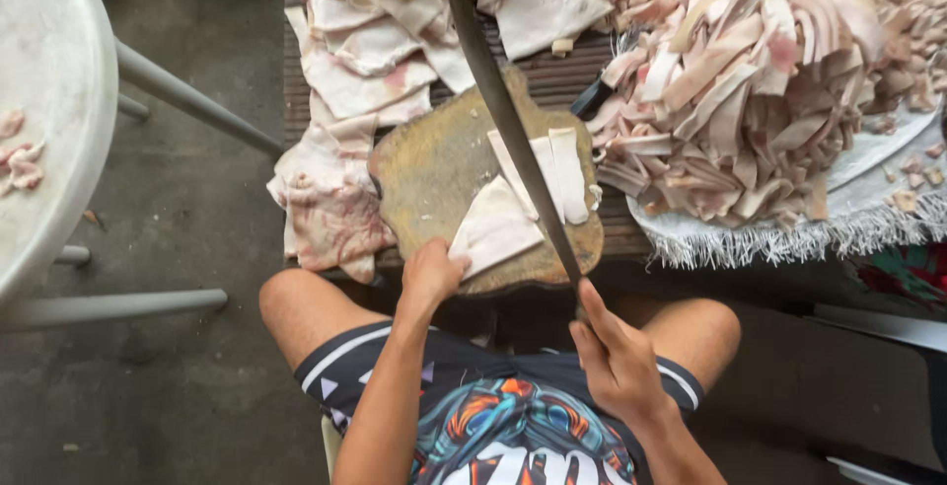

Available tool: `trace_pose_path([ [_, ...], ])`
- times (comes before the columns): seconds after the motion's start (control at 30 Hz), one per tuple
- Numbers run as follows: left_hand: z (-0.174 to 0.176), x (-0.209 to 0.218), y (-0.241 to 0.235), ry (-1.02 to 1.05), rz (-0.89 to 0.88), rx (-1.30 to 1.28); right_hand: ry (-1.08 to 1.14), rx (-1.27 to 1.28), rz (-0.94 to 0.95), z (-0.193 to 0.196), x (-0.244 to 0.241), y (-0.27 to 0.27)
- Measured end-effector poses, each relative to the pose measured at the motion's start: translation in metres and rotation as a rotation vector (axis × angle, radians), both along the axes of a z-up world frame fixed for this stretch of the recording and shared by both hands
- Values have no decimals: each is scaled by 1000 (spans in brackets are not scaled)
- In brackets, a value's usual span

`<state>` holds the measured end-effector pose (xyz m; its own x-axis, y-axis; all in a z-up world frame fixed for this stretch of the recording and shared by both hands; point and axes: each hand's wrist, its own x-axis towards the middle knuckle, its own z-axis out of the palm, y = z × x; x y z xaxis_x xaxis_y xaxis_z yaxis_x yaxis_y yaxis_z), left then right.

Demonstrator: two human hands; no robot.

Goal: The person slices large sheets of processed animal skin into strips and then into smaller pieces using a large knife on a wooden block.

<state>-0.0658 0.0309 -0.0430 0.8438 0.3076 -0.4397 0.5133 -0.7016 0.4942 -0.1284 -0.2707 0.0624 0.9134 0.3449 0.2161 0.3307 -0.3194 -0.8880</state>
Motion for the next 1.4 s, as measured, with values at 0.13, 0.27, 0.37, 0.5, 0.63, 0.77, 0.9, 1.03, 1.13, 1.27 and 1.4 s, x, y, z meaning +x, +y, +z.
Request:
trace_pose_path([
  [0.13,8,2,4,61,208,-265,-259,217,140,-10,4,-3],
  [0.27,3,-1,12,83,332,-550,-117,-248,-2,-55,15,25],
  [0.37,-9,-2,22,38,351,-712,309,-340,-73,-67,26,37],
  [0.5,-30,-5,22,-27,324,-805,491,-425,-114,-35,29,25],
  [0.63,-42,-6,26,-15,357,-865,116,-38,-76,-7,14,9],
  [0.77,-45,-1,27,39,390,-892,-200,8,2,-38,-1,20],
  [0.9,-46,-7,26,17,383,-901,59,-435,-53,-84,-4,53],
  [1.03,-47,-4,19,-111,393,-891,115,-261,-59,-78,14,48],
  [1.13,-45,11,5,-139,384,-897,323,-328,-174,-51,35,41],
  [1.27,-33,5,10,-123,413,-831,235,-81,-147,-19,14,23],
  [1.4,-24,-8,12,-92,439,-694,-209,48,27,-40,-11,27],
])
